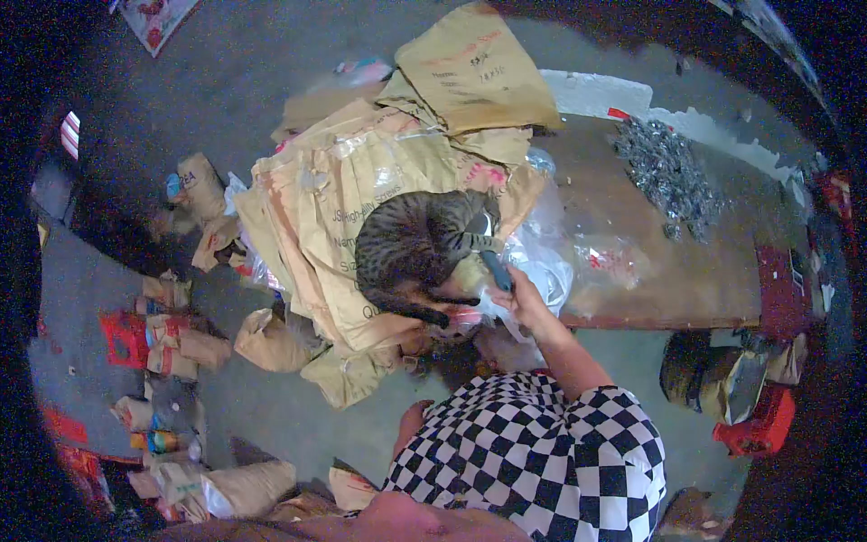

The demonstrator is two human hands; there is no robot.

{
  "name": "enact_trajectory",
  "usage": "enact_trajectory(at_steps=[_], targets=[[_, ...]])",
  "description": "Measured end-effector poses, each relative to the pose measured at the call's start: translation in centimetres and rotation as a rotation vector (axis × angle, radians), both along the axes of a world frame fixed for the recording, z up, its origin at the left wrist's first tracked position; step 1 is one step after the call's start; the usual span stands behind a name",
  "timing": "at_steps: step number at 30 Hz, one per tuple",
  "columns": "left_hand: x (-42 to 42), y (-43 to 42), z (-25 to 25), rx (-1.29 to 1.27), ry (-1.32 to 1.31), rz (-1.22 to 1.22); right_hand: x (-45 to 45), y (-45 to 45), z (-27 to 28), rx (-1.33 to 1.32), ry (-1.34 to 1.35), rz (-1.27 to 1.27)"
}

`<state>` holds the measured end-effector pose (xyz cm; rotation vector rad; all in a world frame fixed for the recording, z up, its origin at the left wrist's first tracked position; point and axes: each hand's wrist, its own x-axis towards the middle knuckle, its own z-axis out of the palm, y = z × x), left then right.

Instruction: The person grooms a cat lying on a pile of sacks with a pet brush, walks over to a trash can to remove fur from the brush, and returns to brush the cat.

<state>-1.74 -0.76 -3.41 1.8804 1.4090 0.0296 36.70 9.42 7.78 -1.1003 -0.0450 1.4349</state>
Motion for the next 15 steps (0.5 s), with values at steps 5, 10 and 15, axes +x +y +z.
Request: enact_trajectory(at_steps=[5, 10, 15], targets=[[0.3, 0.3, 0.9, 0.012, 0.011, -0.001, 1.6, -3.1, -2.4, -0.114, -0.285, -0.139], [-0.2, -0.4, -0.4, 0.007, 0.004, 0.033, 1.7, -6.5, -5.0, -0.086, -0.167, -0.092], [-3.7, -1.8, -5.8, -0.257, -0.041, 0.0, 1.0, -7.4, -7.0, -0.106, -0.089, -0.063]])
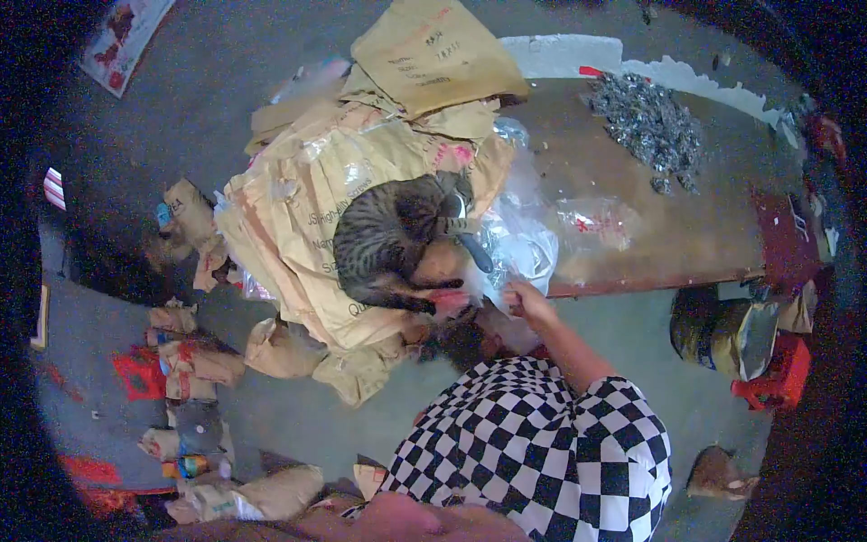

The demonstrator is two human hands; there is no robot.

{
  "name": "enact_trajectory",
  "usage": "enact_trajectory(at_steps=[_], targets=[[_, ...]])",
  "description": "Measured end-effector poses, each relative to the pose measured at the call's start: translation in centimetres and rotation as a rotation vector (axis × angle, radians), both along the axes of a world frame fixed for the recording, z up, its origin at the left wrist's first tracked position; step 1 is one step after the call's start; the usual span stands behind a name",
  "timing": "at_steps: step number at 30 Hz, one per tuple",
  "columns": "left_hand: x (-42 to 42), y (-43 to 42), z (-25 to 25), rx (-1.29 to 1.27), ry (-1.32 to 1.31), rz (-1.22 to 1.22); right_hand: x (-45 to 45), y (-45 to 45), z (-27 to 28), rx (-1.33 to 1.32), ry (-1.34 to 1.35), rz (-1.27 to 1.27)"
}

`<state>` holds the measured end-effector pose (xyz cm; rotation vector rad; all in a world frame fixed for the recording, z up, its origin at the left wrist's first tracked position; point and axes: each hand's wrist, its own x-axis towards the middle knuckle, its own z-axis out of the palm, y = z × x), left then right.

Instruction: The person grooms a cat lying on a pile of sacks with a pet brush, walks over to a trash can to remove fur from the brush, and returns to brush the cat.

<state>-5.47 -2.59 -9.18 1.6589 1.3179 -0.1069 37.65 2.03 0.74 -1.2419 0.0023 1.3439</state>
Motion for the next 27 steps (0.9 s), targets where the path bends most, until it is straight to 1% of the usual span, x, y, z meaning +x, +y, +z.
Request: enact_trajectory(at_steps=[2, 3, 5, 6, 8, 9, 11, 12, 13, 14, 15, 16, 17, 18, 20, 21, 22, 23, 24, 25, 27], targets=[[-3.2, -1.9, -2.7, -0.033, 0.088, -0.063, 0.7, -0.2, 0.3, 0.097, 0.04, 0.217], [-4.8, -3.0, -3.3, -0.041, 0.153, -0.086, 1.1, -0.4, 0.9, 0.1, 0.048, 0.219], [-7.0, -5.0, -3.9, -0.067, 0.274, -0.117, 1.9, -1.0, 1.6, 0.055, -0.177, 0.201], [-7.5, -5.7, -3.8, -0.079, 0.328, -0.127, 2.7, -1.5, 0.1, 0.054, -0.164, 0.213], [-8.1, -6.3, -4.8, -0.089, 0.393, -0.147, 4.1, -2.1, -3.7, 0.245, -0.432, 0.14], [-7.0, -6.8, -4.4, -0.079, 0.428, -0.147, 5.7, -3.2, -4.5, 0.249, -0.409, 0.162], [-4.4, -7.1, -4.6, -0.052, 0.462, -0.166, 9.0, -5.0, -4.8, 0.196, -0.628, 0.243], [-2.4, -7.1, -5.1, -0.028, 0.476, -0.185, 10.6, -5.6, -4.8, 0.21, -0.619, 0.276], [0.1, -7.2, -5.7, 0.016, 0.471, -0.209, 12.4, -6.4, -4.1, 0.139, -0.654, 0.296], [3.1, -6.8, -4.8, 0.034, 0.407, -0.27, 14.3, -7.0, -3.6, 0.067, -0.691, 0.318], [4.8, -5.4, -7.8, 0.161, 0.317, -0.294, 15.1, -6.7, -5.0, 0.099, -0.702, 0.333], [7.4, -6.3, -7.7, 0.251, 0.242, -0.313, 17.3, -7.5, -3.9, 0.07, -0.803, 0.38], [11.5, -6.4, -5.5, 0.128, 0.289, -0.087, 19.4, -7.8, -3.6, 0.05, -0.909, 0.417], [16.8, -5.7, -1.2, 0.002, 0.33, 0.14, 21.4, -7.9, -4.0, 0.062, -0.902, 0.447], [22.5, -4.4, 2.2, 0.095, 0.3, 0.053, 25.0, -8.5, -4.9, 0.015, -0.945, 0.435], [23.9, -4.0, 2.2, 0.088, 0.298, 0.075, 26.3, -8.8, -4.7, -0.006, -0.852, 0.416], [24.4, -2.4, -0.6, 0.183, 0.239, 0.069, 26.9, -8.4, -6.9, 0.035, -0.868, 0.409], [25.1, -2.2, 0.6, 0.221, 0.188, 0.059, 27.8, -8.8, -5.4, 0.061, -0.892, 0.367], [25.7, -2.3, 1.0, 0.217, 0.19, 0.072, 28.6, -9.2, -4.9, 0.099, -0.914, 0.319], [26.2, -2.4, 1.4, 0.19, 0.18, 0.08, 29.3, -9.6, -4.6, 0.103, -0.911, 0.33], [26.4, -3.0, 1.8, 0.161, 0.176, 0.089, 30.4, -10.9, -4.4, -0.034, -0.817, 0.306]])
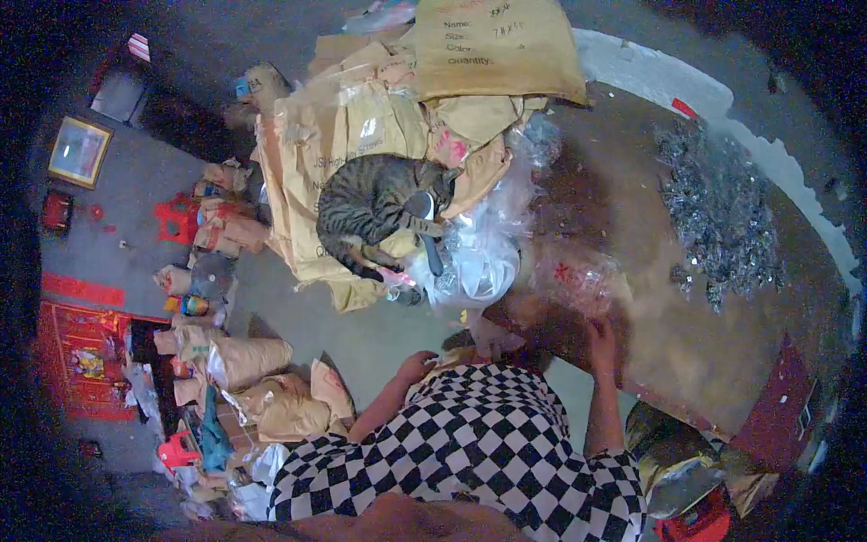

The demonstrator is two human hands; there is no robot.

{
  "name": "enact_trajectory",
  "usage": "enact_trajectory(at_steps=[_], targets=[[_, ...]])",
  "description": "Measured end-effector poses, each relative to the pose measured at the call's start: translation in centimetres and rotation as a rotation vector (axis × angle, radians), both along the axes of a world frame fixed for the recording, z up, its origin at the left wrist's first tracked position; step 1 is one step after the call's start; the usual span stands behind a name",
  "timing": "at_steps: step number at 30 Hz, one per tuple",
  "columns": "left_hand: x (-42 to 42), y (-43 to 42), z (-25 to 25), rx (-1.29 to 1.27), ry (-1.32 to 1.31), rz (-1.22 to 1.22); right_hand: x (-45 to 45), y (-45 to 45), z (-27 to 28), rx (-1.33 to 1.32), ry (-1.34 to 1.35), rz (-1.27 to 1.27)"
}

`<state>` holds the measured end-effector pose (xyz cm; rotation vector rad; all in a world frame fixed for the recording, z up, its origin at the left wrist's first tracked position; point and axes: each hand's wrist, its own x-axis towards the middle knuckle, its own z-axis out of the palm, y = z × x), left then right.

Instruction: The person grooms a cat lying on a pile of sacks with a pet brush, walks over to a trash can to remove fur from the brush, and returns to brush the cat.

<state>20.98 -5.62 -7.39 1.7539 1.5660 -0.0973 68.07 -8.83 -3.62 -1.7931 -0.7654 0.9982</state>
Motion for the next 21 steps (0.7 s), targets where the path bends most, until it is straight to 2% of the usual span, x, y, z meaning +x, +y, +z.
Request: enact_trajectory(at_steps=[1, 2, 3, 5, 8, 12, 15, 17, 20, 21], targets=[[-0.1, -0.6, -0.3, -0.078, 0.059, -0.018, 0.6, -1.0, -0.9, -0.001, 0.003, 0.001], [0.0, -0.5, -3.0, -0.103, 0.123, -0.031, 1.2, -1.2, -6.2, 0.057, -0.119, 0.029], [-0.5, -1.8, -3.2, -0.033, 0.073, -0.056, 1.3, -1.8, -7.6, 0.064, -0.245, 0.051], [-1.0, -4.3, -3.5, -0.06, 0.069, -0.022, 0.9, -2.4, -7.3, 0.048, -0.284, 0.094], [-1.6, -7.9, -4.1, -0.149, 0.029, 0.082, -0.1, -3.2, -4.0, -0.034, -0.316, 0.165], [-1.8, -13.6, -5.7, -0.195, -0.036, -0.002, -1.1, -4.0, -2.1, -0.116, -0.347, 0.261], [-1.3, -16.8, -8.7, -0.252, -0.075, -0.064, -0.8, -6.7, 3.0, -0.002, -0.463, 0.376], [-1.5, -18.7, -9.4, -0.299, -0.066, -0.07, -0.8, -10.2, 4.8, -0.027, -0.463, 0.334], [-1.8, -21.7, -9.4, -0.349, -0.044, -0.042, -1.3, -16.5, 7.8, -0.123, -0.48, 0.423], [-1.4, -22.8, -9.6, -0.351, -0.038, -0.029, -0.5, -18.8, 8.4, -0.235, -0.571, 0.516]])
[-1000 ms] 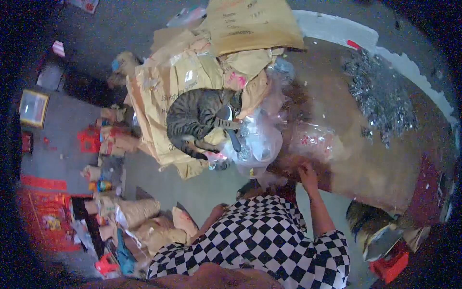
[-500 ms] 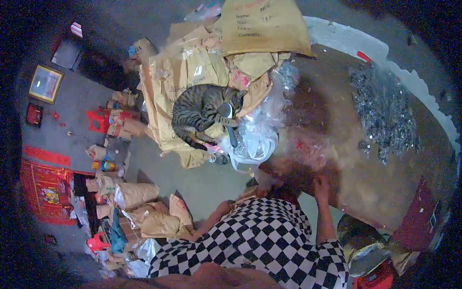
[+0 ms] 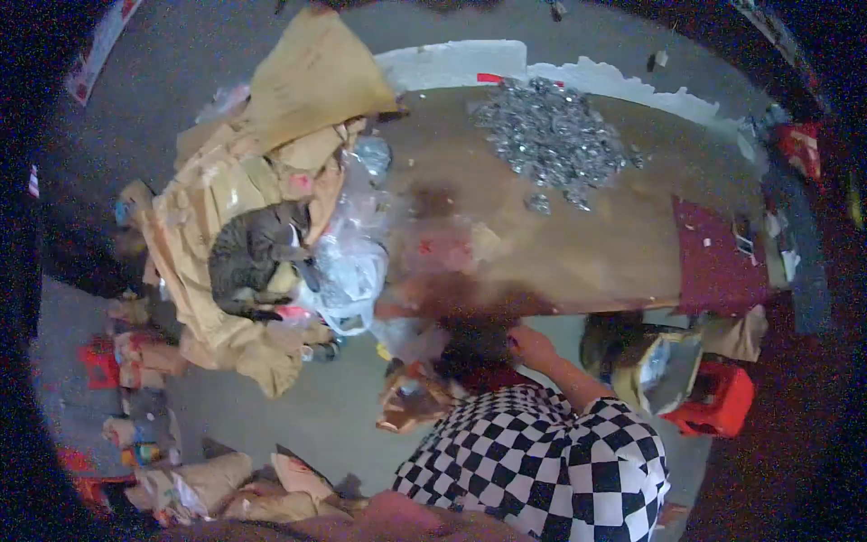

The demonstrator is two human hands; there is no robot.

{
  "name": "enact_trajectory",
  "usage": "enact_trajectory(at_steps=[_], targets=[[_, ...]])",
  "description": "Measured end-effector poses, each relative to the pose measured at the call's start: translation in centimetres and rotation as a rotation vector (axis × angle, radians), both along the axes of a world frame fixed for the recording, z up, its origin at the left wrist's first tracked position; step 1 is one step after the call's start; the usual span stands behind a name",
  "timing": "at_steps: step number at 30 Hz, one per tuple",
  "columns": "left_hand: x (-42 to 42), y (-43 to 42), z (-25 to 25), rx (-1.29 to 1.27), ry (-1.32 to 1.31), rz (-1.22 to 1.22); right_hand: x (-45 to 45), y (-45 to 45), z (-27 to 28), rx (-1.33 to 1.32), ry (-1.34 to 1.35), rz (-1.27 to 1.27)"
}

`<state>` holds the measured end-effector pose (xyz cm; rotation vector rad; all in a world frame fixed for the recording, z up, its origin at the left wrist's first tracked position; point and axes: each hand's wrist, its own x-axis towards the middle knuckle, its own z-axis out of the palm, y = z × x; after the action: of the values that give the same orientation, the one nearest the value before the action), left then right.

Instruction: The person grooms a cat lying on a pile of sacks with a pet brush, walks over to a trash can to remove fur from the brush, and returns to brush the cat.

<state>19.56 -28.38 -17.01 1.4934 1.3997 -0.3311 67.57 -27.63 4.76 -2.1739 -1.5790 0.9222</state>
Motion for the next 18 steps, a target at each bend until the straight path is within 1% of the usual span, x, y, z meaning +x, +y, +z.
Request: enact_trajectory(at_steps=[1, 4, 5, 7, 8, 9, 11, 13, 14, 15, 16, 18], targets=[[0.7, -1.1, -0.3, -0.008, 0.008, 0.0, 1.2, -2.7, 0.8, -0.12, -0.117, 0.074], [2.4, -3.2, -0.5, -0.02, 0.02, -0.007, 4.1, -5.9, 1.3, -0.146, -0.109, 0.035], [3.0, -3.7, -0.3, -0.026, 0.026, -0.021, 5.5, -6.8, 0.6, -0.143, -0.103, 0.026], [4.3, -4.3, 0.0, -0.028, 0.029, -0.041, 8.1, -7.0, -1.3, 0.021, -0.119, -0.201], [4.8, -4.5, 0.1, -0.027, 0.028, -0.05, 9.2, -6.4, -1.9, 0.081, -0.175, -0.246], [5.4, -4.5, 0.1, -0.02, 0.031, -0.059, 10.5, -5.2, -2.2, 0.141, -0.229, -0.285], [6.6, -3.7, 0.1, 0.008, 0.037, -0.07, 13.6, -1.2, -2.2, -0.036, 0.018, -0.33], [7.7, -1.9, -0.3, 0.075, 0.05, -0.101, 17.0, 2.9, -4.8, 0.351, -0.033, -0.239], [8.4, -0.8, -0.1, 0.109, 0.056, -0.106, 18.8, 5.3, -7.1, 0.439, -0.08, -0.243], [9.0, 0.4, 0.0, 0.133, 0.063, -0.105, 20.9, 8.0, -8.2, 0.524, -0.129, -0.244], [10.2, 1.4, -0.1, 0.167, 0.059, -0.092, 22.4, 10.4, -8.2, 0.519, -0.114, -0.218], [12.3, 2.4, 0.1, 0.197, 0.045, -0.05, 24.5, 14.9, -8.3, 0.415, -0.171, -0.302]])
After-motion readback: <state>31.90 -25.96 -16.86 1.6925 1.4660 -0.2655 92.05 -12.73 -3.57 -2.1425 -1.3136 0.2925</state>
